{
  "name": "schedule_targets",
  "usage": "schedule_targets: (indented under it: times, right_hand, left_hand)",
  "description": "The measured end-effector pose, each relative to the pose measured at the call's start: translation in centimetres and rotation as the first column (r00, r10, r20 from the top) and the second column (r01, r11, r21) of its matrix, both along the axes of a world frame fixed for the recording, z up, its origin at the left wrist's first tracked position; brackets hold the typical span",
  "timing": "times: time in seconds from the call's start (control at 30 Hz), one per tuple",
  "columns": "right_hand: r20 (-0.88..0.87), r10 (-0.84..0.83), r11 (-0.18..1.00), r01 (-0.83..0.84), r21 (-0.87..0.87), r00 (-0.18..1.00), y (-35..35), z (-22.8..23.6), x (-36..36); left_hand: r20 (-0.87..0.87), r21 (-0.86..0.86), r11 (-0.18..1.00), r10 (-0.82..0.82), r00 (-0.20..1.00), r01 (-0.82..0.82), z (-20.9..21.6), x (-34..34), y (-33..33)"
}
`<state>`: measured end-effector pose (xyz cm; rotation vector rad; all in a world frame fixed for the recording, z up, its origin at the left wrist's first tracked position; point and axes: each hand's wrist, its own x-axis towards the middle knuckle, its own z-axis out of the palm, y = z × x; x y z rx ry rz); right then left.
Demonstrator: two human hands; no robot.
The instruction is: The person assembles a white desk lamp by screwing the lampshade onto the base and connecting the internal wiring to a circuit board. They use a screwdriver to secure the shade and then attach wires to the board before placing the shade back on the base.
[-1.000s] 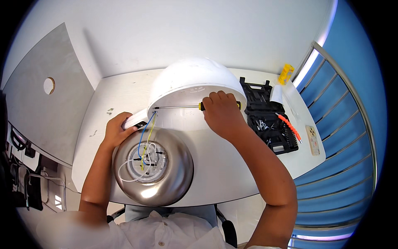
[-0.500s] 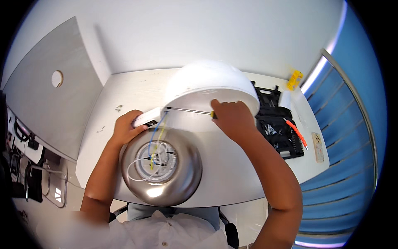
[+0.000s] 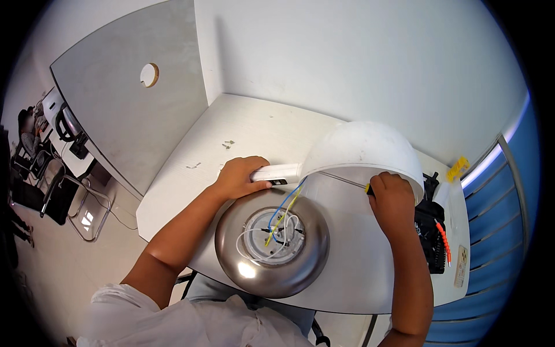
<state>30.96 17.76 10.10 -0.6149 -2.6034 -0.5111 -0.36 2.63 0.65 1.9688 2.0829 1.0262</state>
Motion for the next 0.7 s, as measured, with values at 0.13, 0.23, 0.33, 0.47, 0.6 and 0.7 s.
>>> schedule_targets:
  times: [0.13,0.23,0.33,0.47,0.6,0.7]
  right_hand:
    - [0.128,-0.184,0.956,0.208,-0.208,0.975,-0.1,-0.2,0.1]
    - [0.088,-0.146,0.955,0.164,-0.247,0.985,-1.4,0.4,-0.1]
    - [0.0,0.003,0.976,-0.003,-0.216,1.0,-0.2,-0.8,0.9]
    - [0.036,-0.027,0.986,0.033,-0.165,0.999,-0.1,-0.6,1.3]
    - [0.001,0.034,0.998,-0.034,0.061,0.999,0.1,-0.2,0.1]
    - [0.016,-0.095,0.992,0.093,0.082,0.995,-0.2,0.7,-0.7]
  left_hand:
    - [-0.018,0.02,1.0,0.0,1.0,0.0,-0.1,0.0,0.3]
    - [-0.041,0.021,1.0,0.002,0.999,-0.001,-0.2,-0.3,0.0]
    - [-0.03,0.015,1.0,-0.004,1.0,0.005,-0.1,-0.2,0.0]
    - [-0.043,0.019,1.0,-0.004,0.999,0.005,-0.1,0.1,0.3]
    - [-0.05,0.098,0.994,-0.044,0.998,0.048,-0.8,-0.5,0.3]
    - [-0.039,0.053,0.998,-0.022,0.999,0.024,-0.1,-0.1,0.2]
